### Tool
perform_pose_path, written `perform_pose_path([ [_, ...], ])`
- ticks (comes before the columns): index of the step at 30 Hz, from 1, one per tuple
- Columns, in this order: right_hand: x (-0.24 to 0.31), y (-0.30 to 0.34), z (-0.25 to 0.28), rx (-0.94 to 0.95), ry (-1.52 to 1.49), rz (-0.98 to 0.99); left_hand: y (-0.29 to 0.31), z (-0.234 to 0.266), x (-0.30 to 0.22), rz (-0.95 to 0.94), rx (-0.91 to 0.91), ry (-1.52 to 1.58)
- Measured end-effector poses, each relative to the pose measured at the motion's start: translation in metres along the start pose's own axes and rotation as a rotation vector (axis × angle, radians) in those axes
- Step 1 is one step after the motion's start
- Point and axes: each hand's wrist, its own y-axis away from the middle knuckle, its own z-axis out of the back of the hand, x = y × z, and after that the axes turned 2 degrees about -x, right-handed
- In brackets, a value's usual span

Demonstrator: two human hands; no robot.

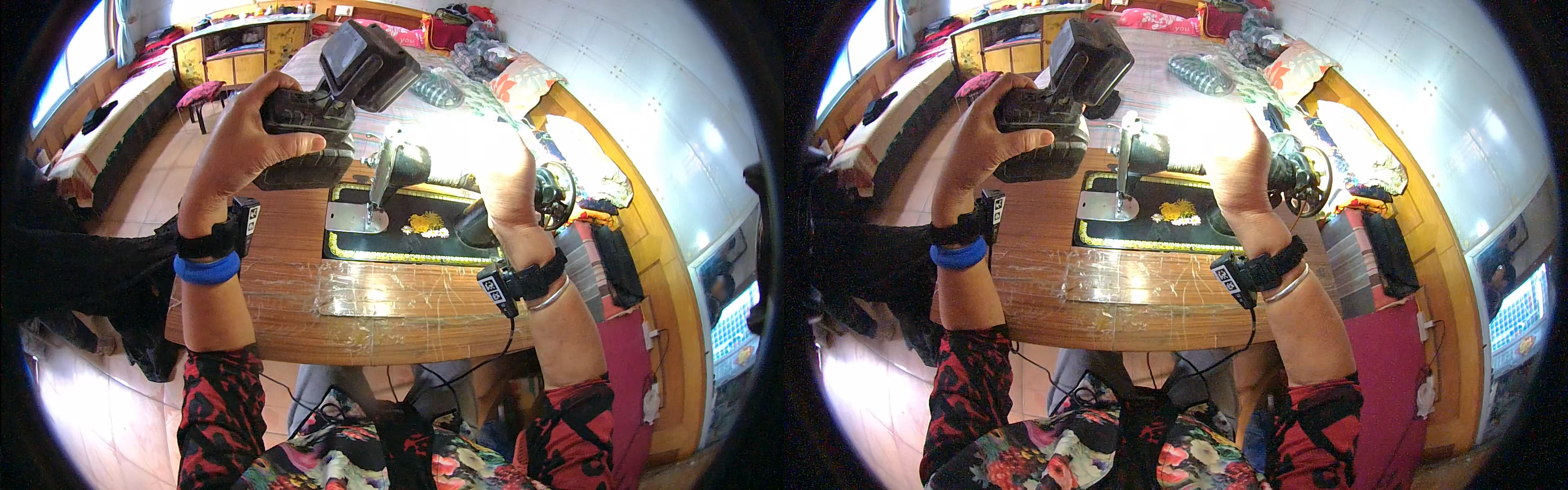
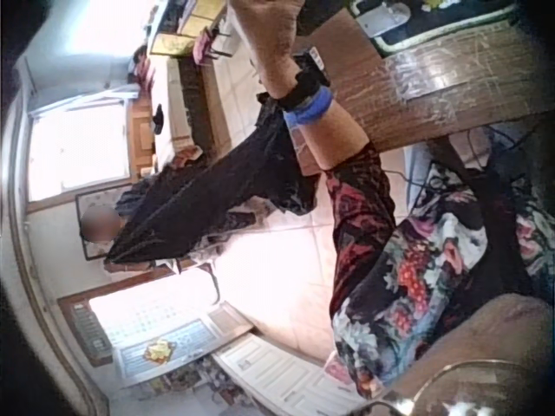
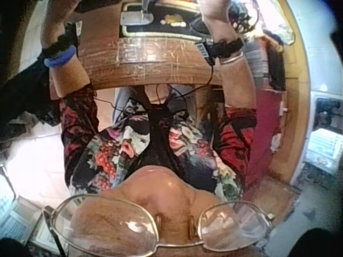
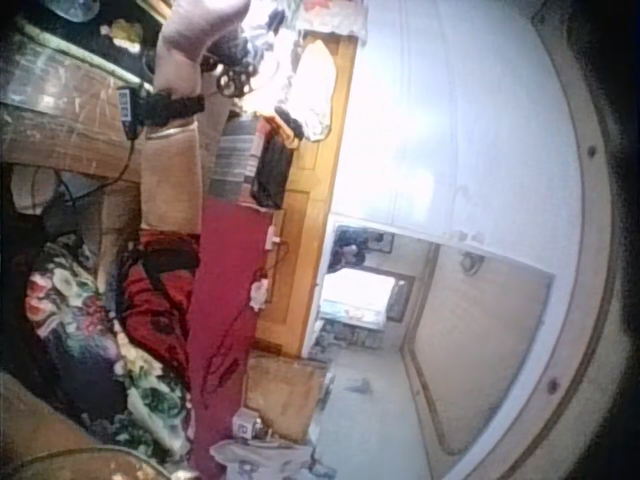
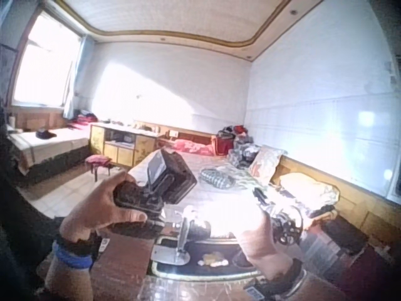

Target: The person applies oil to the sewing machine's internal parts using a small bottle, then moves the machine head and adjusts components underneath the table. The person also handles a black fabric piece and a portable light while working.

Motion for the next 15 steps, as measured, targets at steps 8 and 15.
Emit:
perform_pose_path([
  [8,-0.014,0.008,0.012,-0.141,-0.202,-0.163,0.0,-0.004,0.002,-0.012,-0.022,-0.005],
  [15,-0.027,0.016,0.016,-0.146,-0.03,-0.05,0.001,-0.003,-0.001,0.005,-0.006,-0.064],
])
